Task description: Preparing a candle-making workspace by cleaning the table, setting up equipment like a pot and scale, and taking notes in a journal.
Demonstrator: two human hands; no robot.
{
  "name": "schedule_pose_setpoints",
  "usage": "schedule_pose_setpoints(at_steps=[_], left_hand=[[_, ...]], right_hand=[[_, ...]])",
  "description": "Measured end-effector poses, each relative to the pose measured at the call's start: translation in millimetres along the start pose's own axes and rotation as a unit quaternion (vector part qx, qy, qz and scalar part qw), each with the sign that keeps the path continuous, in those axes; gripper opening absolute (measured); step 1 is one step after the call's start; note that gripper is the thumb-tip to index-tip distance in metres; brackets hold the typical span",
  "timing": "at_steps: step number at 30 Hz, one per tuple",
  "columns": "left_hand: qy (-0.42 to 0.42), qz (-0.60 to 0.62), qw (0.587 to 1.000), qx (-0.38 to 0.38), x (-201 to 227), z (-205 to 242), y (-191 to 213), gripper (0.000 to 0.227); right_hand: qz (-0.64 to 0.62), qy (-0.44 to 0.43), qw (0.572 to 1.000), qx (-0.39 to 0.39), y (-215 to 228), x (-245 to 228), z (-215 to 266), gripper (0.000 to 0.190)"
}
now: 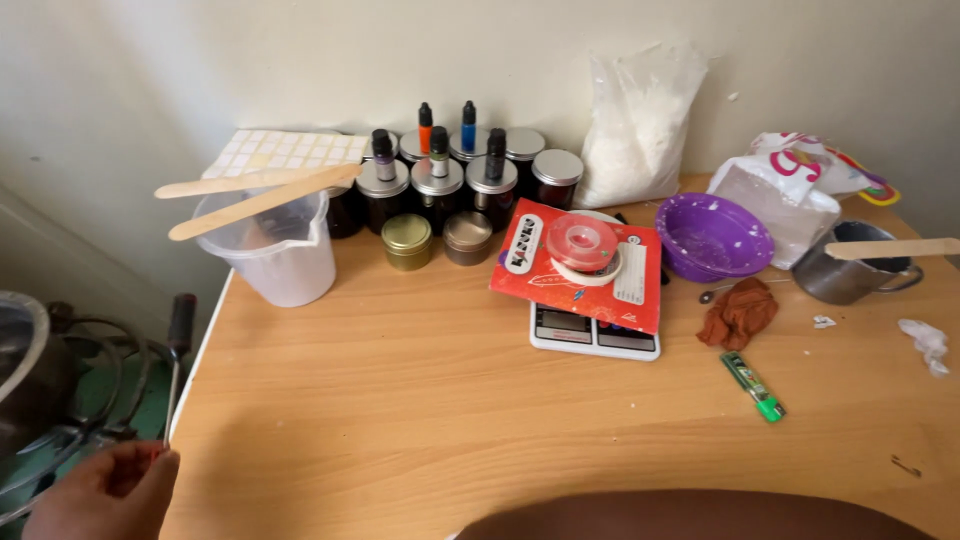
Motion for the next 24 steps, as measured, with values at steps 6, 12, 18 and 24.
schedule_pose_setpoints(at_steps=[6,12,18,24], left_hand=[[-0.003,-0.019,0.999,-0.028,-32,-15,-49,0.032],[-0.045,-0.051,0.997,-0.032,-10,-7,-73,0.03],[-0.058,-0.141,0.985,-0.079,15,3,-76,0.037],[-0.11,-0.239,0.965,-0.011,55,46,-64,0.056]], right_hand=[[0.035,-0.061,0.997,0.023,117,-70,151,0.029],[0.151,-0.203,0.957,0.142,154,-101,272,0.021],[-0.019,-0.264,0.953,0.146,123,-159,293,0.027],[0.027,-0.354,0.865,0.355,149,-151,432,0.023]])
Point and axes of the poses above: each hand's wrist, its own z-axis away from the middle knuckle, its own y-axis out of the back of the hand, x = y × z, the point moved 9 cm from there along -z, towards the middle knuckle, and after that the axes turned 15 degrees about y, right-handed, at the moved point
